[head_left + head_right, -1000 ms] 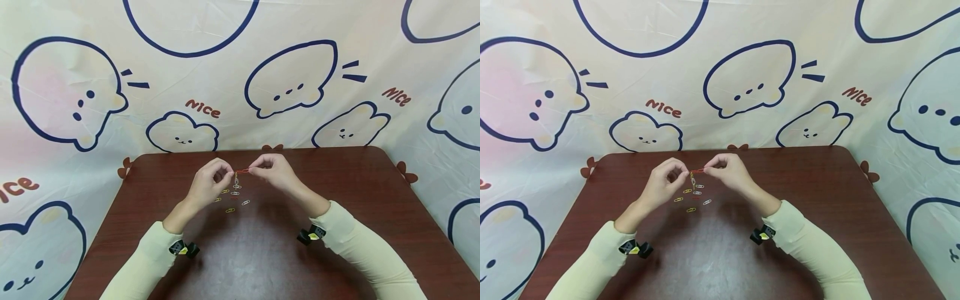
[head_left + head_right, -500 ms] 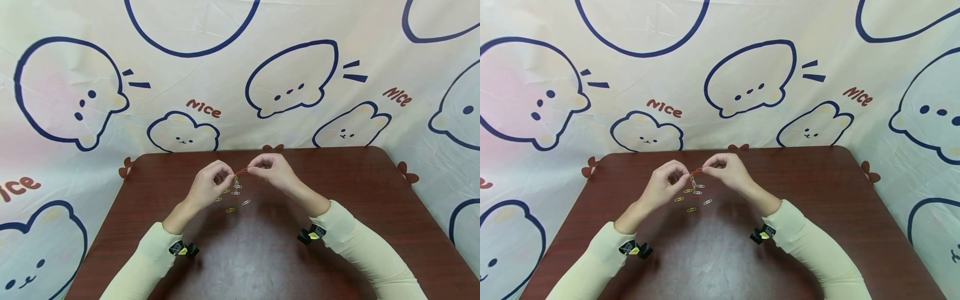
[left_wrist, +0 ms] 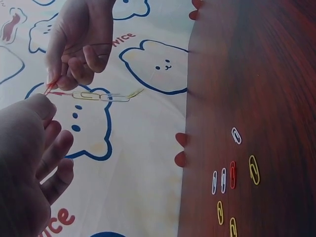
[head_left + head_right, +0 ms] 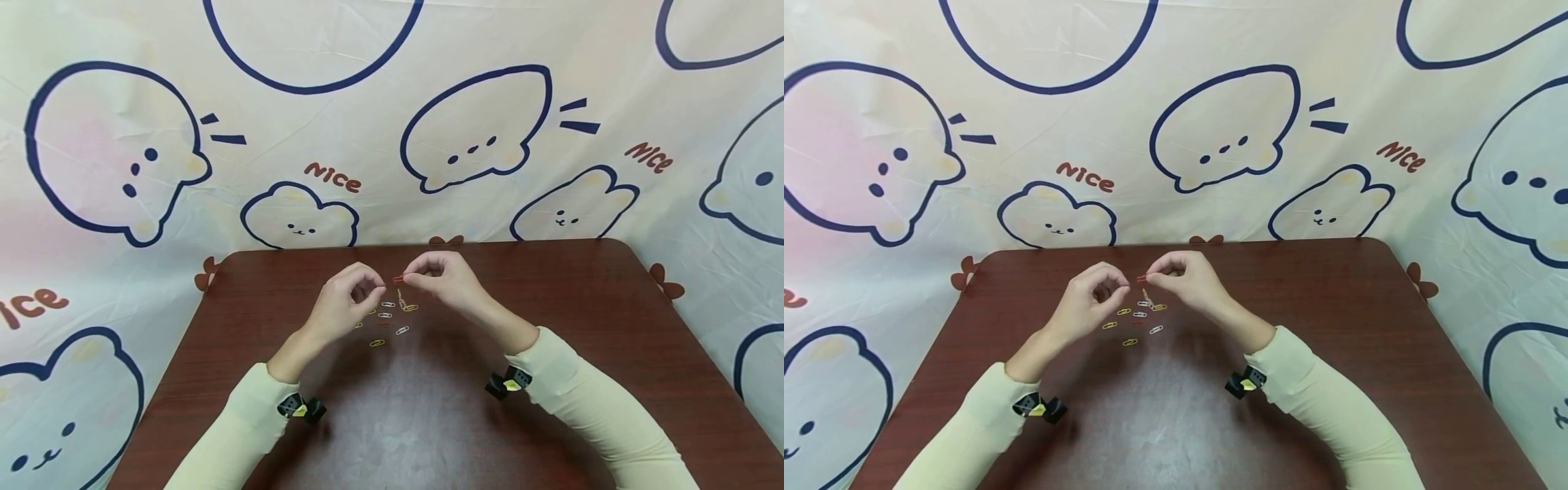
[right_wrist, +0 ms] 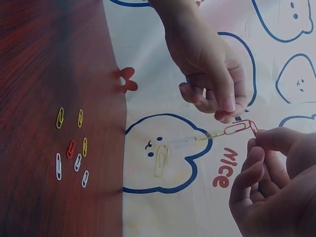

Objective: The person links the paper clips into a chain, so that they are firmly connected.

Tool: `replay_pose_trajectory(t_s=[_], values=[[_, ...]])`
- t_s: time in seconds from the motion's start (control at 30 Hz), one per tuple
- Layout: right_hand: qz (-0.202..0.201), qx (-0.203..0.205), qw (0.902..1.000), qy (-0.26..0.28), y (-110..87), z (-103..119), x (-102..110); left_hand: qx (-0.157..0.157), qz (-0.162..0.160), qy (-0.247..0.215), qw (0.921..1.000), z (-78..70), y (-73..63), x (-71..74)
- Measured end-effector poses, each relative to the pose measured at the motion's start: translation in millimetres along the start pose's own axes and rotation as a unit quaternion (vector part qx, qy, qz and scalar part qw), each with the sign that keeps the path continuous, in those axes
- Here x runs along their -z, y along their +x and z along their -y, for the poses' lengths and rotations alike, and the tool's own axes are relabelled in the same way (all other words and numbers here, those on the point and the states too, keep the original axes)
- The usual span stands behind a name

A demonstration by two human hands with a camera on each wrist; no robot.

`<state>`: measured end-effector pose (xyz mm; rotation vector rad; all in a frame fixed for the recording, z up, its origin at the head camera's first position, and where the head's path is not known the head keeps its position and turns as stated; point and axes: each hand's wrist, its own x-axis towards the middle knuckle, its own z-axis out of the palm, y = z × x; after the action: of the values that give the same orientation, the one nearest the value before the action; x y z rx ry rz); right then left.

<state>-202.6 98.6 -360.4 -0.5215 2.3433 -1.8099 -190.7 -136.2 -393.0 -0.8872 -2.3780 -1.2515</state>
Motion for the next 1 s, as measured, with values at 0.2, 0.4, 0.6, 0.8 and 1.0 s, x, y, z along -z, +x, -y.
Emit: replay_pose_trajectory(t_s=[0.2,0.4,0.6,0.8,1.0], values=[[-0.002,0.009,0.9999,-0.009,0.7,-4,-1,-0.009,-0.009,-0.013,0.9998,-3.1,3.3,-1.3],[0.001,0.024,0.9997,-0.01,0.3,-5,-3,-0.016,-0.011,-0.017,0.9997,-4.5,5.9,-2.4],[0.001,0.03,0.9994,-0.018,0.0,-4,-5,-0.02,-0.015,-0.017,0.9996,-6.1,7.5,-2.4],[0.004,0.036,0.9992,-0.019,0.6,-5,-8,-0.015,-0.012,-0.02,0.9996,-7.5,7.4,-2.4],[-0.001,0.055,0.9983,-0.021,1.3,-6,-12,-0.007,-0.009,-0.018,0.9998,-8.0,6.3,-2.3]])
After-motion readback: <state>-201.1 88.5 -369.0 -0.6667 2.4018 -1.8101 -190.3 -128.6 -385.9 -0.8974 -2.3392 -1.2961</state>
